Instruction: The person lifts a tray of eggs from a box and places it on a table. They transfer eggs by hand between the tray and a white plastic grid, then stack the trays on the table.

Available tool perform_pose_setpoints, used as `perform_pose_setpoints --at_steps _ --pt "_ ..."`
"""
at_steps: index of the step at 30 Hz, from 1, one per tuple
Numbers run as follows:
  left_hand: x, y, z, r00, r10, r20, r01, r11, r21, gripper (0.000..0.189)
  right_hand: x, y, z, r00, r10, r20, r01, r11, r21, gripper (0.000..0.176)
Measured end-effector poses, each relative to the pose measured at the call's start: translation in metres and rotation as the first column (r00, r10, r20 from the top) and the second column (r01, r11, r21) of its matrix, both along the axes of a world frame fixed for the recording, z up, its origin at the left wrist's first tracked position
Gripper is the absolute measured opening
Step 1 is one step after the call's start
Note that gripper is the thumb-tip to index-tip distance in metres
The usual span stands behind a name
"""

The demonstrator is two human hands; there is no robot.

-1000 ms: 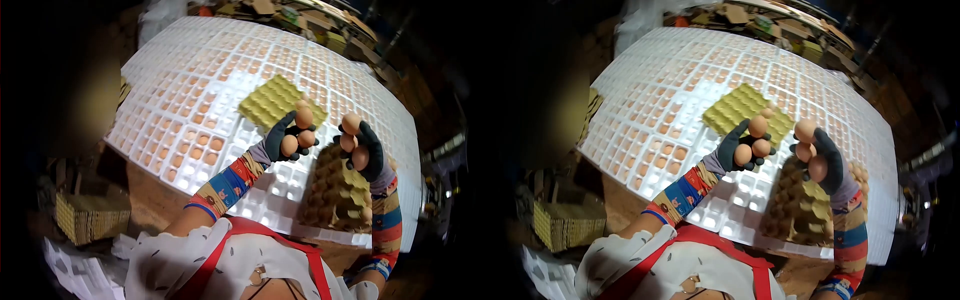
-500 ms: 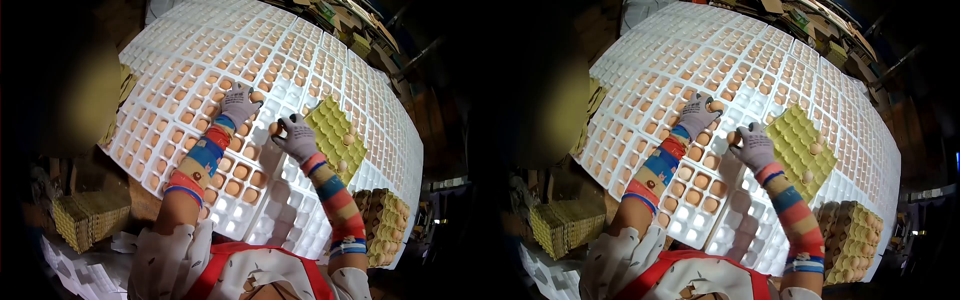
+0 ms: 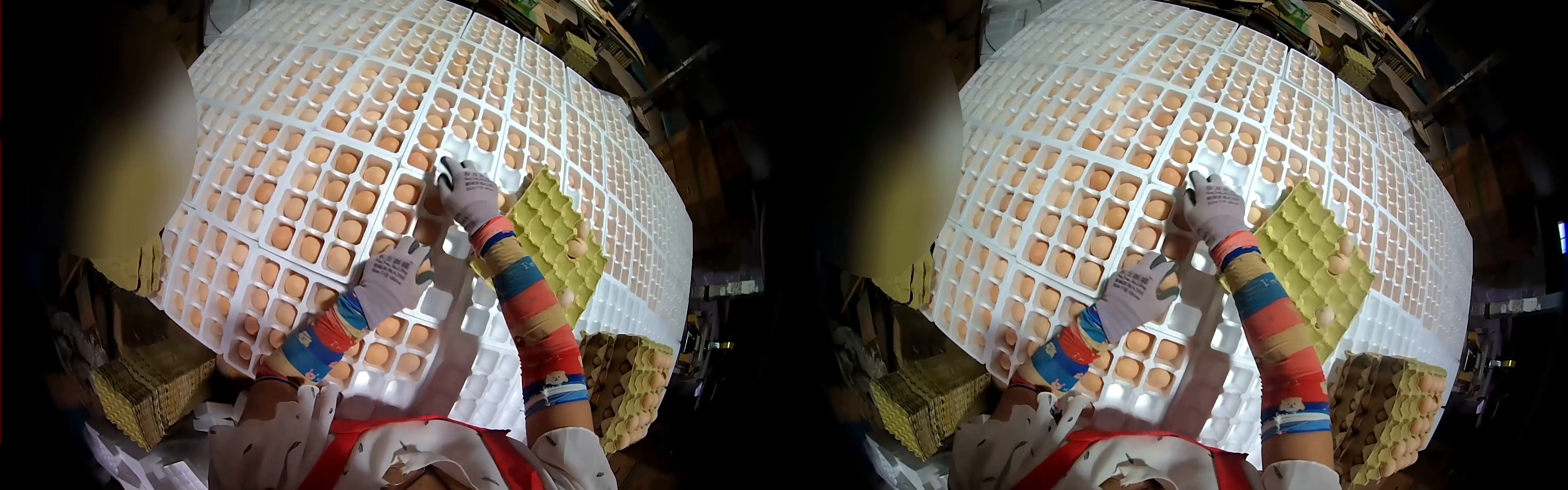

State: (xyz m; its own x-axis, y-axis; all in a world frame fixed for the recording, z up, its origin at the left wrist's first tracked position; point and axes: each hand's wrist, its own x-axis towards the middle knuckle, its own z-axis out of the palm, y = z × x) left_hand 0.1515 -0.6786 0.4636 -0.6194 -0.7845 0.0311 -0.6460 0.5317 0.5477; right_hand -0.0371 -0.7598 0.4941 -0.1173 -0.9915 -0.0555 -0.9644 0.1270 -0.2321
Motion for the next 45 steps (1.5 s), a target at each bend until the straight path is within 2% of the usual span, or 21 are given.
perform_pose_setpoints --at_steps 4,5,6,8,10,11,15,18,20,22,24,27,28,29,32,34,39,40,41,42,45 --pt "-0.002 -0.025 -0.011 0.921 0.092 -0.378 -0.018 0.981 0.194 0.044 -0.014 -0.028 -0.037 0.919 0.199 0.341 0.0 0.864 -0.504 0.033" --pt "-0.005 -0.036 -0.019 0.775 0.415 -0.476 0.002 0.752 0.659 0.043 -0.014 -0.033 -0.047 0.881 0.209 0.424 0.029 0.872 -0.489 0.034" --pt "-0.002 -0.057 -0.018 0.622 0.562 -0.545 0.23 0.534 0.813 0.04 -0.015 -0.037 -0.06 0.891 0.193 0.412 0.048 0.86 -0.509 0.037" --pt "-0.011 -0.074 -0.002 0.251 0.63 -0.735 0.44 0.603 0.666 0.039 -0.019 -0.035 -0.067 0.951 0.162 0.262 -0.011 0.868 -0.496 0.04" --pt "-0.038 -0.116 -0.023 0.35 0.254 -0.902 0.201 0.92 0.337 0.039 -0.021 -0.023 -0.058 0.988 0.112 0.108 -0.048 0.879 -0.475 0.04" --pt "-0.05 -0.133 -0.011 0.121 0.632 -0.765 0.473 0.641 0.604 0.036 -0.023 -0.012 -0.046 0.977 0.13 0.169 -0.033 0.875 -0.483 0.039" --pt "-0.125 -0.191 -0.028 0.503 0.351 -0.79 -0.018 0.918 0.396 0.031 -0.039 0.068 0.007 0.931 0.094 0.352 0.108 0.85 -0.515 0.035" --pt "-0.158 -0.184 -0.035 0.941 0.145 -0.305 -0.226 0.942 -0.25 0.044 -0.078 0.154 0.033 0.95 -0.142 0.279 0.273 0.81 -0.519 0.04" --pt "-0.162 -0.147 -0.007 0.986 0.075 -0.148 -0.12 0.938 -0.324 0.058 -0.112 0.212 0.026 0.871 -0.414 0.265 0.491 0.704 -0.513 0.049" --pt "-0.172 -0.105 -0.004 0.991 -0.072 0.111 0.092 0.978 -0.186 0.067 -0.143 0.261 0.006 0.68 -0.718 0.147 0.708 0.592 -0.386 0.055" --pt "-0.182 -0.07 -0.007 0.956 -0.242 0.168 0.241 0.97 0.026 0.075 -0.193 0.308 -0.069 0.366 -0.596 0.715 0.897 0.431 -0.099 0.059" --pt "-0.173 -0.046 0.003 0.926 0.005 -0.377 0.146 0.917 0.371 0.063 -0.171 0.296 -0.042 0.16 -0.379 0.912 0.917 0.398 0.004 0.051" --pt "-0.157 -0.045 0.026 0.875 0.101 -0.474 0.211 0.8 0.561 0.057 -0.166 0.296 -0.032 0.229 -0.364 0.903 0.897 0.439 -0.05 0.049" --pt "-0.15 -0.046 -0.012 0.794 0.158 -0.587 0.186 0.856 0.482 0.047 -0.152 0.292 -0.016 0.207 -0.291 0.934 0.896 0.441 -0.061 0.049" --pt "-0.062 -0.033 0.012 0.647 0.355 -0.675 0.11 0.832 0.544 0.04 -0.101 0.271 0.019 0.289 -0.176 0.941 0.836 0.524 -0.159 0.051" --pt "0.016 -0.032 -0.005 0.548 0.526 -0.651 0.007 0.775 0.632 0.036 -0.048 0.25 0.044 0.116 0.014 0.993 0.731 0.675 -0.095 0.06" --pt "0.237 -0.004 -0.015 0.421 0.669 -0.613 -0.332 0.742 0.582 0.038 0.065 0.201 0.049 0.173 0.083 0.981 0.166 0.98 -0.112 0.077" --pt "0.277 0.009 -0.014 0.484 0.624 -0.613 -0.408 0.781 0.473 0.038 0.088 0.193 0.032 0.225 0.16 0.961 0.085 0.979 -0.183 0.078" --pt "0.321 0.023 -0.021 0.79 0.386 -0.477 -0.419 0.907 0.039 0.04 0.099 0.196 0.051 0.334 0.157 0.929 -0.011 0.987 -0.162 0.08" --pt "0.363 0.036 -0.028 0.938 0.235 -0.254 -0.327 0.839 -0.434 0.042 0.105 0.202 0.061 0.272 0.137 0.952 -0.097 0.989 -0.115 0.077" --pt "0.393 0.022 -0.036 0.833 0.55 -0.066 -0.534 0.767 -0.355 0.042 0.099 0.235 0.079 0.307 0.197 0.931 -0.219 0.967 -0.132 0.06"
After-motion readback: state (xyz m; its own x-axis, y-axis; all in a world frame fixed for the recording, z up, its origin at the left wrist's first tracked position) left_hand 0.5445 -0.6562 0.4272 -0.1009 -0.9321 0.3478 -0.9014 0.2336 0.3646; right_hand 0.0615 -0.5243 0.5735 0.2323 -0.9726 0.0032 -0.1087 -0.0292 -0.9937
